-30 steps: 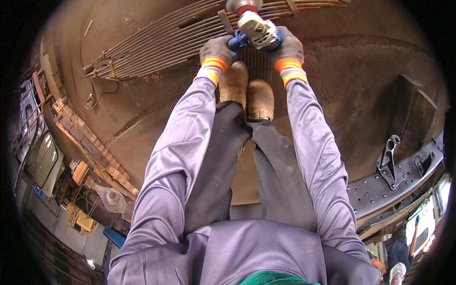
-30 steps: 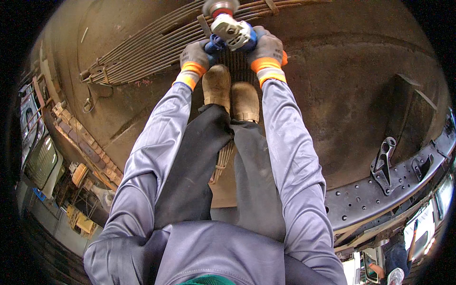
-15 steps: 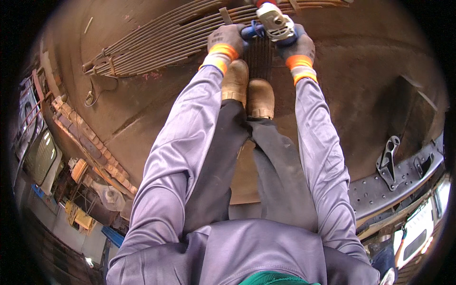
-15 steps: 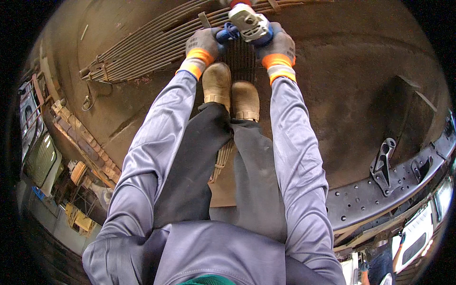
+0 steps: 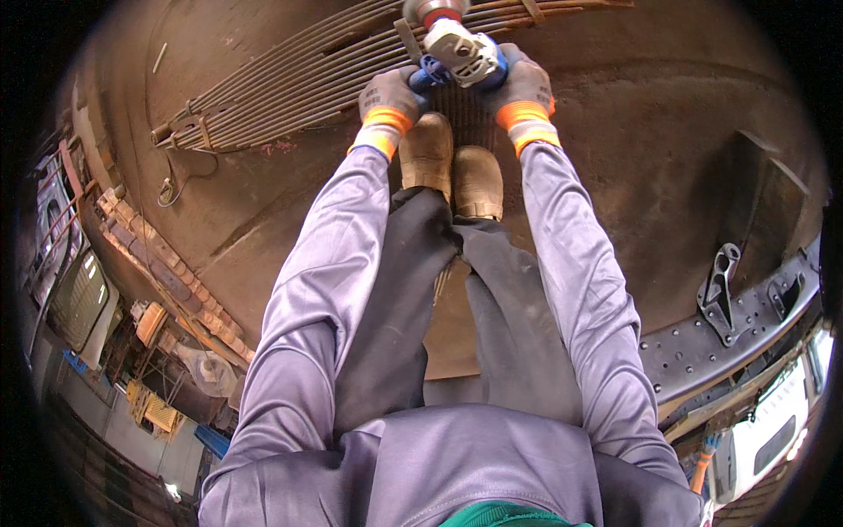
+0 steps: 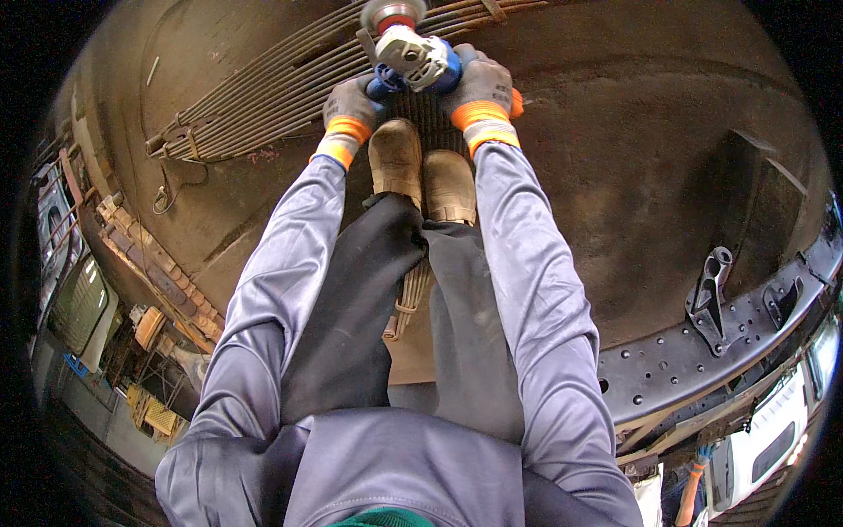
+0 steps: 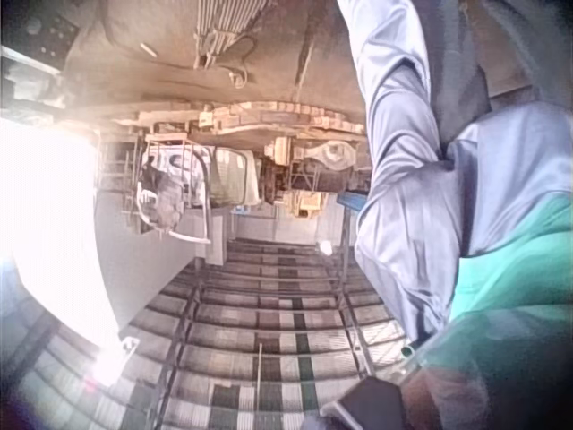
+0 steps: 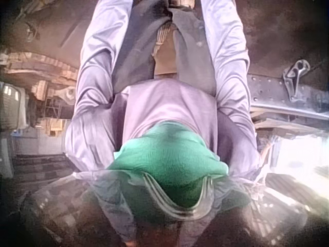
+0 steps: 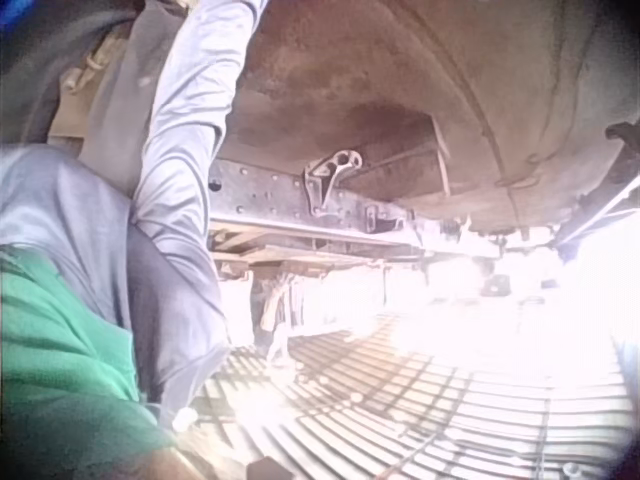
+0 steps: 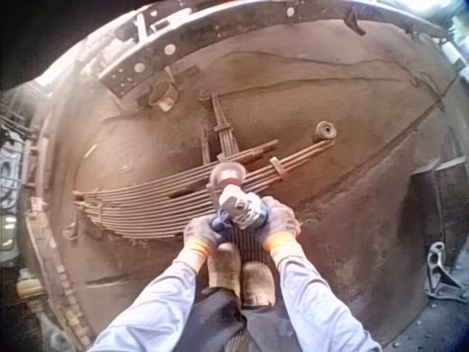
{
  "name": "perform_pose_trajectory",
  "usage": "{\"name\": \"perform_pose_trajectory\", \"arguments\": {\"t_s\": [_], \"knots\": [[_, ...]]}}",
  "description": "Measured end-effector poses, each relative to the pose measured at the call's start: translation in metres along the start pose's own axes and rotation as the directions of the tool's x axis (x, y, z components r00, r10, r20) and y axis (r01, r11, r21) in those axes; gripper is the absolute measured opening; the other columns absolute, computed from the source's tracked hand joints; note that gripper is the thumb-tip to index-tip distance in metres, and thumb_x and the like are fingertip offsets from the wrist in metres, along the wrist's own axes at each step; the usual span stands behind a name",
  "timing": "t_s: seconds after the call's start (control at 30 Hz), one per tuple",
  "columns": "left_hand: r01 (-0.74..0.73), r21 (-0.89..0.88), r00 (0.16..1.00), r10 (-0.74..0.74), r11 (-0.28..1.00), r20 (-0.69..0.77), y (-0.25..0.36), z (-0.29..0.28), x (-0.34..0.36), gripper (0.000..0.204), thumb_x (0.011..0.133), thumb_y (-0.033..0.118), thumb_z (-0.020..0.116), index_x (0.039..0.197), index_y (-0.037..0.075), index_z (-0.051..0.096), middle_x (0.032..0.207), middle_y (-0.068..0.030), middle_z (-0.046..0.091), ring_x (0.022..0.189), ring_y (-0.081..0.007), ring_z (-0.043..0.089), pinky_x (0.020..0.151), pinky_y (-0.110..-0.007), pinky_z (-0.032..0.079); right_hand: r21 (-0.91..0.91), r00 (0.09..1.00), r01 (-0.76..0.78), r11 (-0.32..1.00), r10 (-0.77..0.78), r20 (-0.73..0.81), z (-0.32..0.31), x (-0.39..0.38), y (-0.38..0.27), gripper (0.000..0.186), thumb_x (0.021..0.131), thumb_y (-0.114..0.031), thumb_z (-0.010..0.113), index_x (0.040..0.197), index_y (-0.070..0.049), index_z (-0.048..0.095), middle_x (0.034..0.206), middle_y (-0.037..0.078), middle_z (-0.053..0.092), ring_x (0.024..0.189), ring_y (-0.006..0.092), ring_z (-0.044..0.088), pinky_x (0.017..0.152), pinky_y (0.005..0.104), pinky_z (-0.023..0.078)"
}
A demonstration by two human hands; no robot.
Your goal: The person uses an angle grinder to smooth or deburr a bundle of metal rods. The person holds the grinder with both hands and moves it along the length of the rods while sitting on the floor.
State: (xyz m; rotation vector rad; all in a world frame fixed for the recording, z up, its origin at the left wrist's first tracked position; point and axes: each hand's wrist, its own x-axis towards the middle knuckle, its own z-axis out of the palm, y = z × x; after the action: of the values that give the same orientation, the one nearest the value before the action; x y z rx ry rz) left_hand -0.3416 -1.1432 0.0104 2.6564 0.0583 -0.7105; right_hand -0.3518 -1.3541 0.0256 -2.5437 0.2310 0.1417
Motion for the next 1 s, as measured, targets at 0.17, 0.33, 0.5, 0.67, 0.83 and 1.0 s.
{"name": "perform_pose_trajectory", "arguments": {"t_s": [0.17,0.33,0.5,0.67,0.83,1.0], "knots": [[-0.069,0.169,0.994,0.053,0.983,0.096,0.066,-0.027,0.013,0.036,0.085,0.03,0.073,0.121,0.034,0.071,0.115,-0.0073,0.074,0.104,-0.03,0.072,0.093,-0.045,0.056,0.06,0.987,-0.153,0.986,0.156,-0.051,-0.02,0.004,0.031,0.043,0.074,-0.031,0.086,0.109,-0.014,0.067,0.102,0.016,0.074,0.099,0.0361,0.071,0.084,0.0426,0.056],[-0.158,0.204,0.984,0.138,0.966,0.11,0.094,-0.015,0.019,0.03,0.087,0.03,0.072,0.117,0.031,0.072,0.111,-0.0078,0.075,0.103,-0.0305,0.072,0.092,-0.046,0.057,0.322,0.973,-0.12,0.939,0.175,-0.149,0.005,0.004,0.094,0.034,0.079,-0.022,0.079,0.107,-0.009,0.067,0.1,0.011,0.075,0.092,0.0245,0.072,0.083,0.0383,0.057],[-0.127,0.172,0.986,0.105,0.977,0.133,0.083,-0.014,0.005,0.03,0.083,0.032,0.073,0.114,0.031,0.072,0.108,-0.0078,0.075,0.101,-0.0312,0.072,0.089,-0.046,0.057,0.838,0.93,-0.253,0.484,0.361,0.072,0.005,0.005,0.073,0.023,0.087,-0.01,0.07,0.11,-0.006,0.067,0.098,0.005,0.073,0.086,0.0156,0.068,0.081,0.0313,0.057],[-0.036,0.109,0.999,0.032,0.993,0.035,0.062,-0.019,0.005,0.03,0.083,0.032,0.074,0.113,0.029,0.074,0.108,-0.0098,0.075,0.102,-0.0337,0.07,0.089,-0.046,0.056,0.084,0.998,-0.051,0.995,0.053,-0.026,-0.014,0.008,0.045,0.046,0.072,-0.025,0.088,0.112,-0.015,0.067,0.102,0.012,0.075,0.095,0.0311,0.072,0.083,0.039,0.056],[0.029,0.106,0.999,-0.034,0.994,0.04,0.062,-0.021,-0.002,0.029,0.084,0.03,0.073,0.112,0.028,0.075,0.11,-0.008,0.074,0.101,-0.0318,0.071,0.089,-0.043,0.056,0.106,0.999,-0.046,0.993,0.048,-0.013,-0.028,0.004,0.029,0.038,0.073,-0.028,0.084,0.105,-0.015,0.067,0.102,0.016,0.073,0.1,0.0375,0.069,0.087,0.0444,0.055],[-0.053,0.18,0.996,0.038,0.982,0.085,0.067,-0.012,-0.004,0.034,0.081,0.031,0.075,0.115,0.032,0.072,0.106,-0.0076,0.075,0.102,-0.0318,0.071,0.089,-0.045,0.057,0.257,0.99,-0.014,0.966,0.049,-0.129,0.009,-0.009,0.07,0.038,0.074,-0.027,0.084,0.105,-0.014,0.068,0.101,0.016,0.073,0.098,0.0346,0.071,0.085,0.0424,0.055]]}}
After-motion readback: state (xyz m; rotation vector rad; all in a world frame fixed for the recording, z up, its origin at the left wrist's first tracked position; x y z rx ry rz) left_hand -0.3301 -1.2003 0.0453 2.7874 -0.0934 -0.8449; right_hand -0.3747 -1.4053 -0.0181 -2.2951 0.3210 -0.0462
